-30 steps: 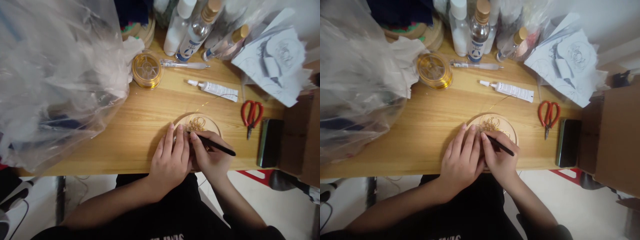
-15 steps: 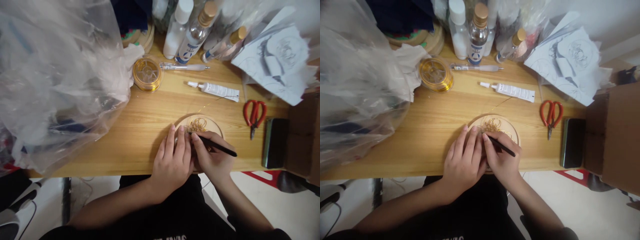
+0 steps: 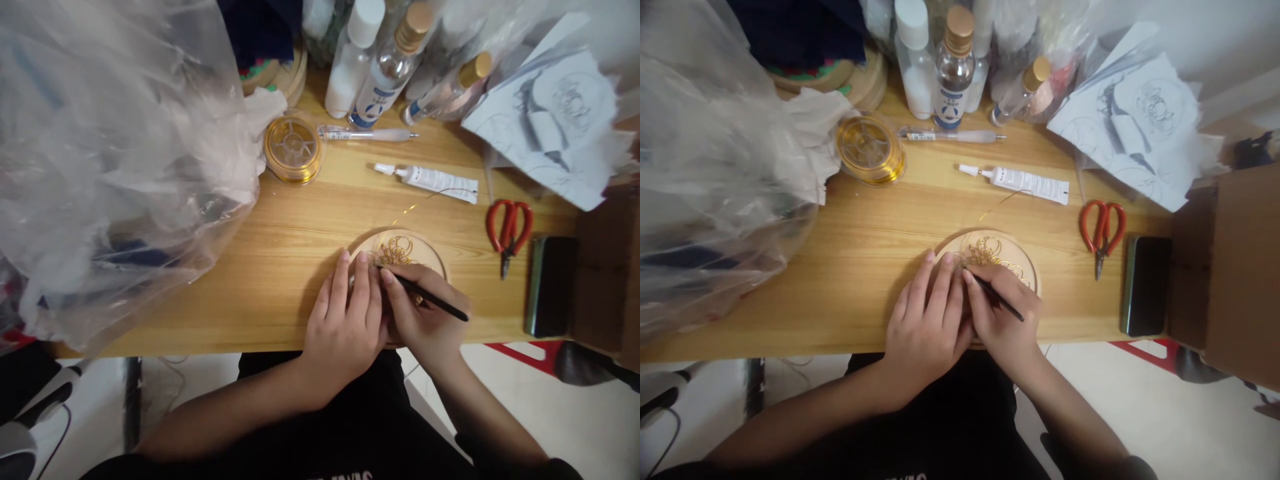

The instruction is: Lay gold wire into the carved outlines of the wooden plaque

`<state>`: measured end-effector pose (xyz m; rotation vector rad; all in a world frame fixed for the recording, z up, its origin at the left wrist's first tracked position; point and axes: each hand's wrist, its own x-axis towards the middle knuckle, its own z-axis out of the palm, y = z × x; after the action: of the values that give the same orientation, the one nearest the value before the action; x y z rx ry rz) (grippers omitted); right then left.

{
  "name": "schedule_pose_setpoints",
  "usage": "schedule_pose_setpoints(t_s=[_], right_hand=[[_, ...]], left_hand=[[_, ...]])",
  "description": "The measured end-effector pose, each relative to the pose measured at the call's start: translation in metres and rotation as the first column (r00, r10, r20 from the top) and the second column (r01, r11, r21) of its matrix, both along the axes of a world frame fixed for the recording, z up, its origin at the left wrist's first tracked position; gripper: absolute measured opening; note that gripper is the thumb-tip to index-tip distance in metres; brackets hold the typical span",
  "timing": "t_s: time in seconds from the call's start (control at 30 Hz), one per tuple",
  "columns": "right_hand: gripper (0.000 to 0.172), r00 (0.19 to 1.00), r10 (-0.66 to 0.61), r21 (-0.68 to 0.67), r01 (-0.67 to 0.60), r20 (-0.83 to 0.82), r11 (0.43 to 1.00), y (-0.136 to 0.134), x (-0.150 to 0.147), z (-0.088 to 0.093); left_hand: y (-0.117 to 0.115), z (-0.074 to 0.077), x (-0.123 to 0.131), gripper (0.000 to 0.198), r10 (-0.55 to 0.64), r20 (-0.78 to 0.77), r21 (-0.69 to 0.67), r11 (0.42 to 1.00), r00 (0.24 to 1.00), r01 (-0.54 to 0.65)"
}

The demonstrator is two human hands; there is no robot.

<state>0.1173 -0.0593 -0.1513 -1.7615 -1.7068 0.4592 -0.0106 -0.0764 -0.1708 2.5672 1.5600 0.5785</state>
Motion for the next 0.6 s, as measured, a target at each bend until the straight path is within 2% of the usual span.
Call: schedule_pose_setpoints(t_s=[0.2, 0.47, 0.53, 0.6], right_hand=[[0.014, 0.99, 0.135, 0.101, -0.137, 0.03, 0.985, 0.0, 0.008, -0.005], [0.018, 0.968, 0.231, 0.119, -0.243, 0.102, 0.963, -0.001, 0.012, -0.008], [0.016, 0.987, 0.156, 0.117, -0.158, 0.025, 0.98, 0.001, 0.015, -0.007], [0.011, 0.997, -0.018, 0.119, 0.028, -0.08, 0.993, 0.004, 0.022, -0.004]], left_hand=[[0.0, -0.001, 0.001, 0.05, 0.004, 0.013, 0.002, 1.0, 1.0, -0.004], [0.0, -0.001, 0.001, 0.05, 0.0, 0.007, 0.002, 1.0, 1.0, 0.0], [0.0, -0.001, 0.0, 0.052, -0.005, -0.011, 0.007, 1.0, 1.0, 0.005], [0.0, -0.001, 0.0, 0.052, -0.014, -0.028, 0.018, 1.0, 0.999, 0.014]])
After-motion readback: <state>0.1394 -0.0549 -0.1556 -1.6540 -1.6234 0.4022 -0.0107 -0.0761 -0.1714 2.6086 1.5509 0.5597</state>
